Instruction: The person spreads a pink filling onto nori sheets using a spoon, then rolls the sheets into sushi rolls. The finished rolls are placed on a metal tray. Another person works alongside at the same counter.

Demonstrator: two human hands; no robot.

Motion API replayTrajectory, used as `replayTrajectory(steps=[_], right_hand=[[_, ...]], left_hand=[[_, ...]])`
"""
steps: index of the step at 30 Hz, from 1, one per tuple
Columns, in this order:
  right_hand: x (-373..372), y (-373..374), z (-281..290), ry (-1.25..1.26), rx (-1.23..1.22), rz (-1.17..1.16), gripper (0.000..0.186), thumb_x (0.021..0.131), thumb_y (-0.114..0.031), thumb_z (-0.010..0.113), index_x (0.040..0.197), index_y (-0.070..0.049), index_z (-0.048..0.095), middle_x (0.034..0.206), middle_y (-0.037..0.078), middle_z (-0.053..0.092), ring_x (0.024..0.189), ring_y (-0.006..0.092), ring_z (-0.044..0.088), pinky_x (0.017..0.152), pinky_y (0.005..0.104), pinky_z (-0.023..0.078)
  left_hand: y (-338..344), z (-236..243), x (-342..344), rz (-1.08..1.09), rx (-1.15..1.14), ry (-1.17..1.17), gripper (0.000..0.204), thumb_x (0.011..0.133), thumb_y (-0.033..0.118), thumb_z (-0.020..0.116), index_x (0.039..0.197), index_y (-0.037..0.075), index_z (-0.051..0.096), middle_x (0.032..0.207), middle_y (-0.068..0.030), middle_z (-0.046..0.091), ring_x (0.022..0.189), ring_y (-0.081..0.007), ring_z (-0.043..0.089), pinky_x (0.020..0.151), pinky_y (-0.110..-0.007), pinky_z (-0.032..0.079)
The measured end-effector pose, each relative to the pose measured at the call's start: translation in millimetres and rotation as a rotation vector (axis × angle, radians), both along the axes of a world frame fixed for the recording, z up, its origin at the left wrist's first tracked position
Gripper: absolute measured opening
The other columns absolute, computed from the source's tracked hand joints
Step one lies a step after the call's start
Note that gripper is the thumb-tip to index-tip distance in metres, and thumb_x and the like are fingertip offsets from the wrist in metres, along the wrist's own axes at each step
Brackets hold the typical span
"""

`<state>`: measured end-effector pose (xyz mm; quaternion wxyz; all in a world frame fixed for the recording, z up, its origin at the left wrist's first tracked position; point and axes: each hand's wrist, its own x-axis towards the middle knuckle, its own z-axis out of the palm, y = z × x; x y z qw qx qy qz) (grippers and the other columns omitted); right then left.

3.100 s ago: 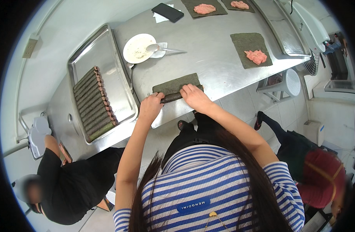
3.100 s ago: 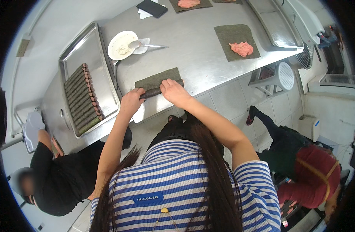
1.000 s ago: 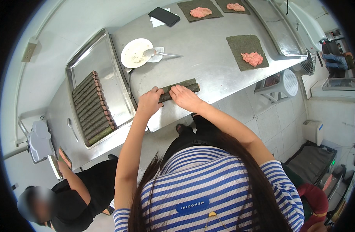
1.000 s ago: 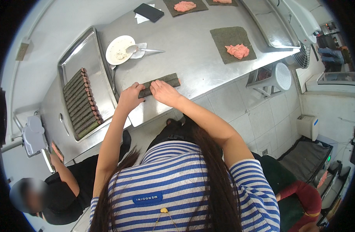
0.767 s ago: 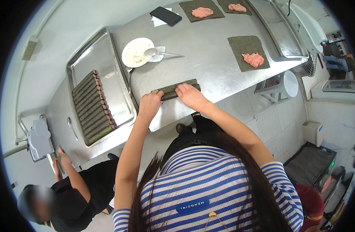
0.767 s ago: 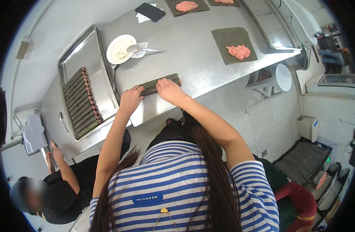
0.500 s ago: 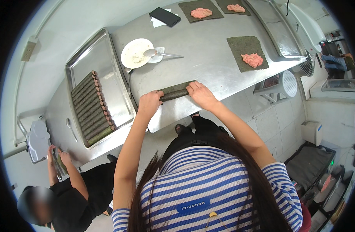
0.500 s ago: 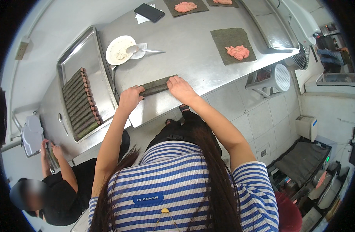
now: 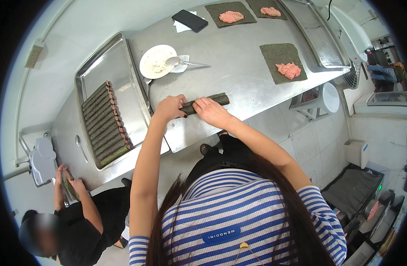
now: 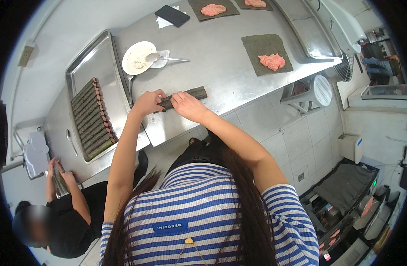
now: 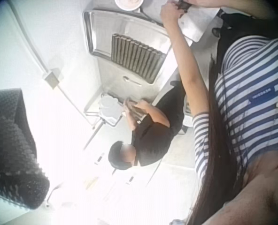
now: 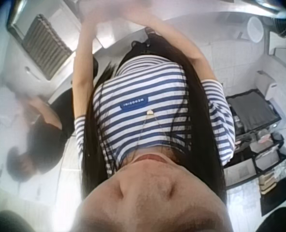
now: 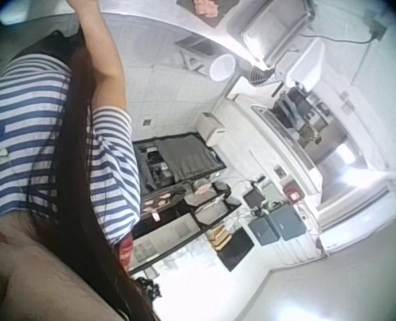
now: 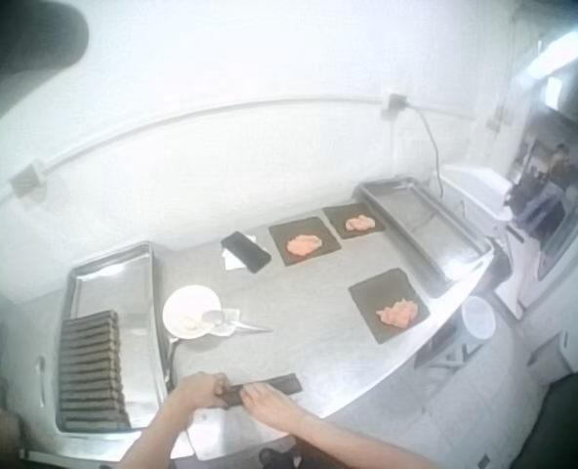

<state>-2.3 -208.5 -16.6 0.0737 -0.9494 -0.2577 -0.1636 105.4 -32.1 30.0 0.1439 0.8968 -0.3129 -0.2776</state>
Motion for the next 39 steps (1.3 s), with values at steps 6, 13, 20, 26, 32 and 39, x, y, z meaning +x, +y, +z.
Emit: replayTrajectory(steps=[6, 13, 20, 26, 32, 39], right_hand=[[1.6, 2.2, 0.8, 0.036, -0.01, -0.031, 0.025, 0.076, -0.012, 0.055, 0.095, 0.002, 0.063, 0.091, 0.008, 0.055, 0.091, 0.0212, 0.054, 0.081, 0.0299, 0.048], [-9.1, -22.8, -1.6, 0.071, -0.032, -0.132, 0.023, 0.075, -0.01, 0.055, 0.094, 0.002, 0.062, 0.092, 0.01, 0.056, 0.092, 0.0229, 0.055, 0.082, 0.0316, 0.048], [-20.9, -55.2, 6.3, 0.222, -0.017, -0.193, 0.023, 0.075, -0.006, 0.055, 0.096, 0.003, 0.059, 0.095, 0.013, 0.055, 0.095, 0.0268, 0.056, 0.084, 0.0343, 0.048], [-3.6, -31.2, 11.5, 0.276, 0.207, -0.008, 0.026, 0.073, 0.001, 0.055, 0.098, 0.004, 0.059, 0.099, 0.016, 0.055, 0.096, 0.0314, 0.055, 0.086, 0.0377, 0.047], [5.5, -12.4, -1.2, 0.363, 0.368, -0.116, 0.025, 0.072, 0.002, 0.057, 0.096, 0.006, 0.06, 0.097, 0.018, 0.056, 0.096, 0.0342, 0.055, 0.084, 0.0412, 0.049], [40.0, 27.8, -9.3, 0.408, 0.405, -0.293, 0.037, 0.072, -0.001, 0.063, 0.108, 0.006, 0.06, 0.101, 0.019, 0.058, 0.097, 0.0363, 0.057, 0.084, 0.0442, 0.049]], left_hand=[[3.5, -7.2, -34.0, -0.111, -0.069, -0.376, 0.035, 0.066, 0.011, 0.078, 0.097, 0.009, 0.063, 0.09, -0.0084, 0.065, 0.084, -0.0291, 0.065, 0.072, -0.04, 0.053], [1.4, -7.7, -37.7, -0.096, 0.042, -0.384, 0.031, 0.07, 0.012, 0.076, 0.098, 0.008, 0.064, 0.091, -0.0094, 0.065, 0.085, -0.0293, 0.065, 0.073, -0.04, 0.053], [-1.6, -13.8, -38.2, -0.14, 0.007, -0.439, 0.019, 0.071, 0.01, 0.071, 0.089, 0.007, 0.065, 0.084, -0.0101, 0.065, 0.077, -0.0288, 0.067, 0.069, -0.039, 0.055], [-4.3, -13.1, -37.0, -0.111, 0.006, -0.415, 0.018, 0.071, 0.01, 0.07, 0.088, 0.008, 0.065, 0.082, -0.011, 0.065, 0.076, -0.0284, 0.067, 0.068, -0.04, 0.054], [-4.0, -10.2, -33.9, 0.043, -0.016, -0.432, 0.027, 0.071, 0.007, 0.069, 0.096, 0.008, 0.062, 0.096, -0.0104, 0.063, 0.09, -0.0288, 0.064, 0.078, -0.04, 0.051], [-3.6, -33.0, -73.2, 0.319, -0.284, -0.646, 0.058, 0.071, -0.001, 0.067, 0.126, 0.005, 0.049, 0.135, -0.0144, 0.044, 0.125, -0.0362, 0.044, 0.105, -0.045, 0.036]])
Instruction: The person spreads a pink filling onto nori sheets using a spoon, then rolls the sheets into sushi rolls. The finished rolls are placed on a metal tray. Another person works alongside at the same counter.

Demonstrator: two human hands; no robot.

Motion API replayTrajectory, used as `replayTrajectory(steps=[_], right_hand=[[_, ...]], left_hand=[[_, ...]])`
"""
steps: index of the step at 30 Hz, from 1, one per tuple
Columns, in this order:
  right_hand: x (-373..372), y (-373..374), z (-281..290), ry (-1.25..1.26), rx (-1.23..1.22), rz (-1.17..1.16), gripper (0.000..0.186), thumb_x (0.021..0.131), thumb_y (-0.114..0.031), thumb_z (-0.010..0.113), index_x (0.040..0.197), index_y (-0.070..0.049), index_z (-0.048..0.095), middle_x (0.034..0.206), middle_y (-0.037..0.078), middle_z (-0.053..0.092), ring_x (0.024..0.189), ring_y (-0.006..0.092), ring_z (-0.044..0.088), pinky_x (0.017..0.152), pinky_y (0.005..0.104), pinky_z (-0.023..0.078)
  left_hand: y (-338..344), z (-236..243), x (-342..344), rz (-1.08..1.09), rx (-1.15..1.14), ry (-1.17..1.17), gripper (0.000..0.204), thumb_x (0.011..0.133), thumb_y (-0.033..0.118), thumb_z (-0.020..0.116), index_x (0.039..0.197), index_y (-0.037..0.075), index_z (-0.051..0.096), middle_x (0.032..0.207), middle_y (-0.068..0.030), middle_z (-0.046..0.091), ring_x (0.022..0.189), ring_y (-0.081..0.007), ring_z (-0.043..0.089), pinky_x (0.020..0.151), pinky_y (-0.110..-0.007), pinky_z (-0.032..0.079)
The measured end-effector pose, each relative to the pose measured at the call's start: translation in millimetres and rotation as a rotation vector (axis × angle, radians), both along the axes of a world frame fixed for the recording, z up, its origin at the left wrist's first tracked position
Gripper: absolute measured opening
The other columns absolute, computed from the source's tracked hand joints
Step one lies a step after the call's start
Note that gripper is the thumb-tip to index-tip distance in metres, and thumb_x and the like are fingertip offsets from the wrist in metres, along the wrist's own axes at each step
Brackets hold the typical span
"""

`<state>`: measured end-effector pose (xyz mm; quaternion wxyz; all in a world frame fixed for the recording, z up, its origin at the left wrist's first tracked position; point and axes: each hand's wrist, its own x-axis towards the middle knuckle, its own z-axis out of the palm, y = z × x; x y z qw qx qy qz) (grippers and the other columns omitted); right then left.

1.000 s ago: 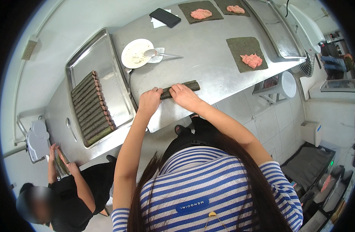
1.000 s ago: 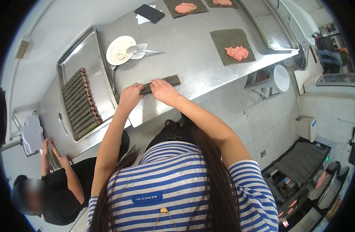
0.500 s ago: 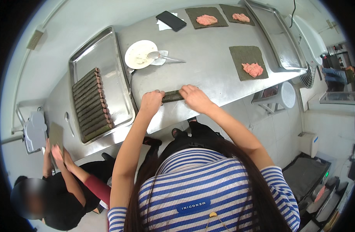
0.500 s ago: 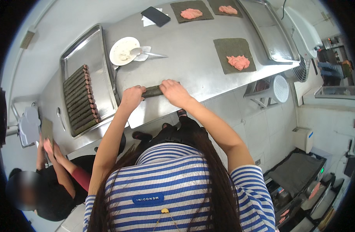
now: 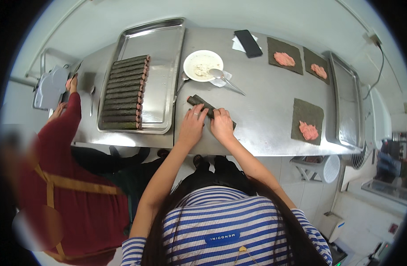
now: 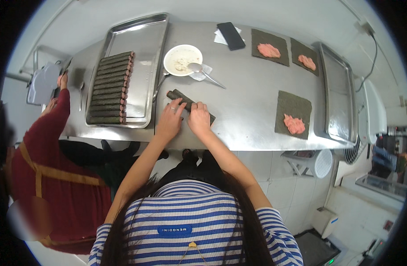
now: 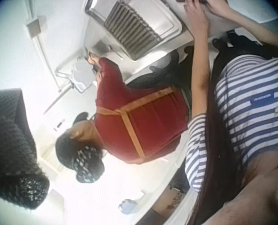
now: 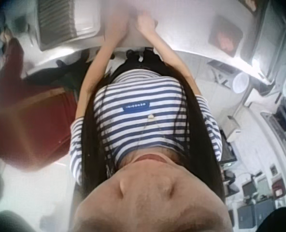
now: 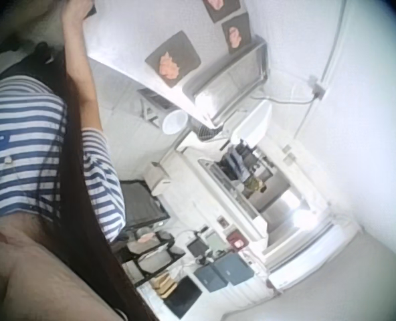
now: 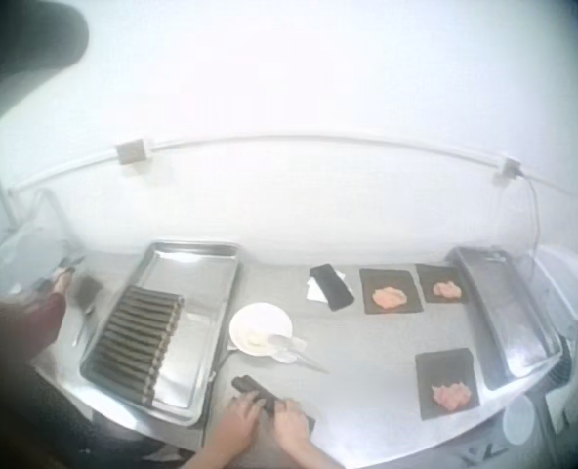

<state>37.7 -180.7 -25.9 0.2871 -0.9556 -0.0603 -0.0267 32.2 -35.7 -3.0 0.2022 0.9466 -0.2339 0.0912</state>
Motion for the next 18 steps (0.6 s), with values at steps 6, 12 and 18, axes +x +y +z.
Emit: replayTrajectory(steps=[6, 12, 18], right_hand=[[12.2, 14.1, 0.2, -0.063, 0.026, 0.027, 0.021, 0.073, -0.003, 0.06, 0.093, 0.007, 0.059, 0.096, 0.022, 0.057, 0.093, 0.0376, 0.056, 0.081, 0.0437, 0.049], [24.8, -3.9, 40.0, 0.186, -0.057, 0.228, 0.033, 0.079, -0.016, 0.065, 0.106, 0.002, 0.062, 0.103, 0.02, 0.058, 0.099, 0.0374, 0.055, 0.087, 0.0444, 0.046], [131.3, -14.1, 68.4, -0.348, -0.096, 0.342, 0.05, 0.085, -0.041, 0.062, 0.118, -0.003, 0.061, 0.123, 0.012, 0.058, 0.124, 0.0294, 0.046, 0.107, 0.052, 0.026]], left_hand=[[-2.2, -22.9, -6.9, 0.127, -0.017, 0.017, 0.058, 0.08, 0.003, 0.056, 0.136, 0.012, 0.044, 0.146, -0.0089, 0.036, 0.134, -0.0345, 0.034, 0.108, -0.049, 0.032], [-2.6, -39.7, -11.8, 0.164, -0.124, 0.074, 0.062, 0.079, 0.001, 0.054, 0.139, 0.014, 0.043, 0.149, -0.0068, 0.033, 0.137, -0.0377, 0.029, 0.109, -0.051, 0.03], [-5.7, -31.8, -9.2, 0.162, -0.109, 0.079, 0.062, 0.079, 0.001, 0.052, 0.139, 0.014, 0.043, 0.15, -0.0066, 0.033, 0.137, -0.038, 0.029, 0.11, -0.051, 0.03]])
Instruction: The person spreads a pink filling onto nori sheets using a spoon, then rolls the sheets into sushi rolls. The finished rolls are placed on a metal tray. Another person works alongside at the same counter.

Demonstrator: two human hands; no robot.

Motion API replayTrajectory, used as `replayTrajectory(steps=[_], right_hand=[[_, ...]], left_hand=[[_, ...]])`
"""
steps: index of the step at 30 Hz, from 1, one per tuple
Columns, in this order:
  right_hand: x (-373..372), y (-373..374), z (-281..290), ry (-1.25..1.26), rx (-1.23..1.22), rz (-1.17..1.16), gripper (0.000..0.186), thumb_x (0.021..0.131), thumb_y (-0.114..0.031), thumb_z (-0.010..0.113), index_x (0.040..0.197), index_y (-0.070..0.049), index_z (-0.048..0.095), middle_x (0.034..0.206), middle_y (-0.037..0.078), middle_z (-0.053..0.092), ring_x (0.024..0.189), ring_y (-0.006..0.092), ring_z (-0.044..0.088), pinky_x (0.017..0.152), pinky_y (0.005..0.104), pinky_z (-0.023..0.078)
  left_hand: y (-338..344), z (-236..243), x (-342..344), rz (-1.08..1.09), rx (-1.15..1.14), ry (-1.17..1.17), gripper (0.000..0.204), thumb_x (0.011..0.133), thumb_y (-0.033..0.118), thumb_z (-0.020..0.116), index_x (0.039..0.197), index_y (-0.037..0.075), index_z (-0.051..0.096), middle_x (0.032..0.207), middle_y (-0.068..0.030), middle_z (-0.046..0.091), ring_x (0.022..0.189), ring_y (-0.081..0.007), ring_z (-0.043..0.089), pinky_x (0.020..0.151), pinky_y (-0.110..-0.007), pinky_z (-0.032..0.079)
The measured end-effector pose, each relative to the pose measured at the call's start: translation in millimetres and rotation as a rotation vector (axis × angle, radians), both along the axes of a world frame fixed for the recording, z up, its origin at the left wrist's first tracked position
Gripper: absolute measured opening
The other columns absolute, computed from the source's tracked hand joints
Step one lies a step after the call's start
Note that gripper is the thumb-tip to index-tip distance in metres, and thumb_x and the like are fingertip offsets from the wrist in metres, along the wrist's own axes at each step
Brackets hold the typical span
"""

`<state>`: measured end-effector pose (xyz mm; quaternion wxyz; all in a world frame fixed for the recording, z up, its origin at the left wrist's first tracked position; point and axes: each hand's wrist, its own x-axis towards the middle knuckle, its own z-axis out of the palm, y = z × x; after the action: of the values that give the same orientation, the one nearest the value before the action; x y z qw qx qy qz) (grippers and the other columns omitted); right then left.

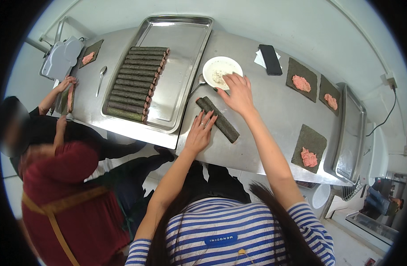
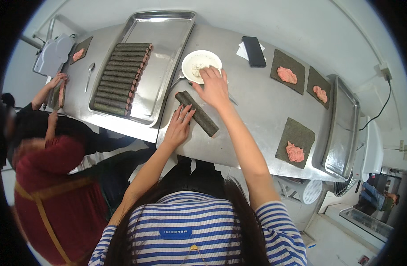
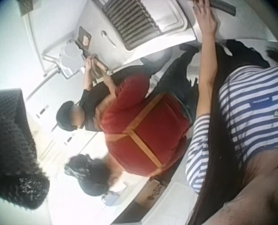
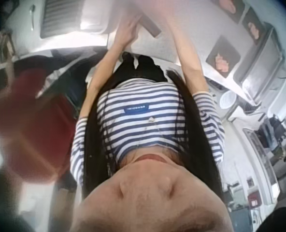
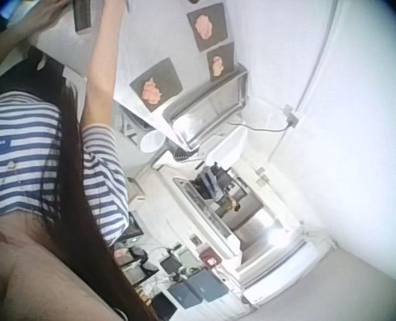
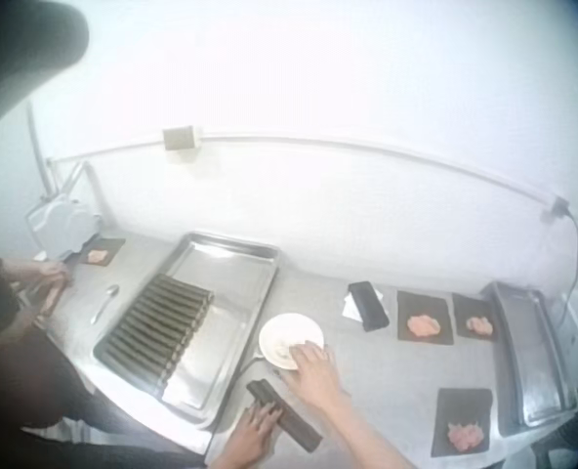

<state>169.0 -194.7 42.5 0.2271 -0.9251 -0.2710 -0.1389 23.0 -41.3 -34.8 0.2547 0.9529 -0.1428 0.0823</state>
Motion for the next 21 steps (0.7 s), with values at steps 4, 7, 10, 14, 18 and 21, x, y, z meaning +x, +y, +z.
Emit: replayTrajectory(steps=[4, 7, 10, 14, 18, 21], right_hand=[[43.1, 5.5, -19.6, 0.046, -0.433, 0.13, 0.057, 0.089, -0.05, 0.052, 0.124, -0.005, 0.06, 0.13, 0.009, 0.056, 0.133, 0.0281, 0.039, 0.112, 0.0568, 0.018], [51.5, 2.2, -21.1, 0.107, -0.488, 0.174, 0.056, 0.091, -0.05, 0.048, 0.125, -0.007, 0.06, 0.13, 0.007, 0.057, 0.135, 0.0269, 0.037, 0.114, 0.0573, 0.015], [35.6, -1.5, -7.9, 0.017, -0.329, 0.296, 0.048, 0.091, -0.041, 0.05, 0.124, -0.007, 0.061, 0.132, 0.005, 0.056, 0.136, 0.0254, 0.036, 0.114, 0.0574, 0.014], [5.8, 6.2, -15.3, -0.001, -0.399, 0.498, 0.042, 0.085, -0.023, 0.054, 0.124, -0.008, 0.06, 0.136, 0.003, 0.052, 0.138, 0.0237, 0.034, 0.115, 0.0563, 0.013], [-4.5, 0.3, -47.6, -0.036, -0.418, 0.589, 0.046, 0.078, -0.014, 0.053, 0.123, -0.008, 0.061, 0.132, 0.004, 0.057, 0.136, 0.0224, 0.037, 0.115, 0.0551, 0.016], [-13.8, -18.0, -28.1, 0.204, -0.491, 0.634, 0.044, 0.08, -0.017, 0.054, 0.121, -0.007, 0.062, 0.132, 0.004, 0.056, 0.135, 0.0231, 0.038, 0.115, 0.0553, 0.015]], left_hand=[[0.7, 1.9, -1.2, -0.001, -0.005, 0.023, 0.061, 0.079, 0.002, 0.053, 0.138, 0.014, 0.043, 0.149, -0.0063, 0.033, 0.137, -0.0373, 0.028, 0.111, -0.05, 0.03], [2.5, 1.6, -1.0, -0.001, -0.008, 0.03, 0.061, 0.079, 0.002, 0.053, 0.138, 0.014, 0.043, 0.149, -0.0066, 0.034, 0.137, -0.0369, 0.028, 0.111, -0.05, 0.03], [3.9, 0.1, -1.3, -0.006, -0.035, 0.016, 0.062, 0.078, 0.001, 0.054, 0.138, 0.014, 0.044, 0.148, -0.0081, 0.035, 0.137, -0.0379, 0.029, 0.111, -0.05, 0.03], [3.0, -3.1, -1.5, -0.007, -0.048, 0.008, 0.063, 0.077, 0.002, 0.055, 0.138, 0.014, 0.044, 0.148, -0.0088, 0.035, 0.137, -0.0383, 0.029, 0.11, -0.051, 0.03], [2.3, -1.7, -0.6, -0.015, -0.034, 0.026, 0.062, 0.077, 0.003, 0.055, 0.138, 0.014, 0.044, 0.148, -0.0087, 0.035, 0.137, -0.0382, 0.028, 0.11, -0.051, 0.03], [4.8, -5.5, -1.9, -0.003, -0.028, 0.016, 0.062, 0.077, 0.003, 0.056, 0.138, 0.014, 0.044, 0.148, -0.0084, 0.035, 0.137, -0.0377, 0.028, 0.11, -0.051, 0.03]])
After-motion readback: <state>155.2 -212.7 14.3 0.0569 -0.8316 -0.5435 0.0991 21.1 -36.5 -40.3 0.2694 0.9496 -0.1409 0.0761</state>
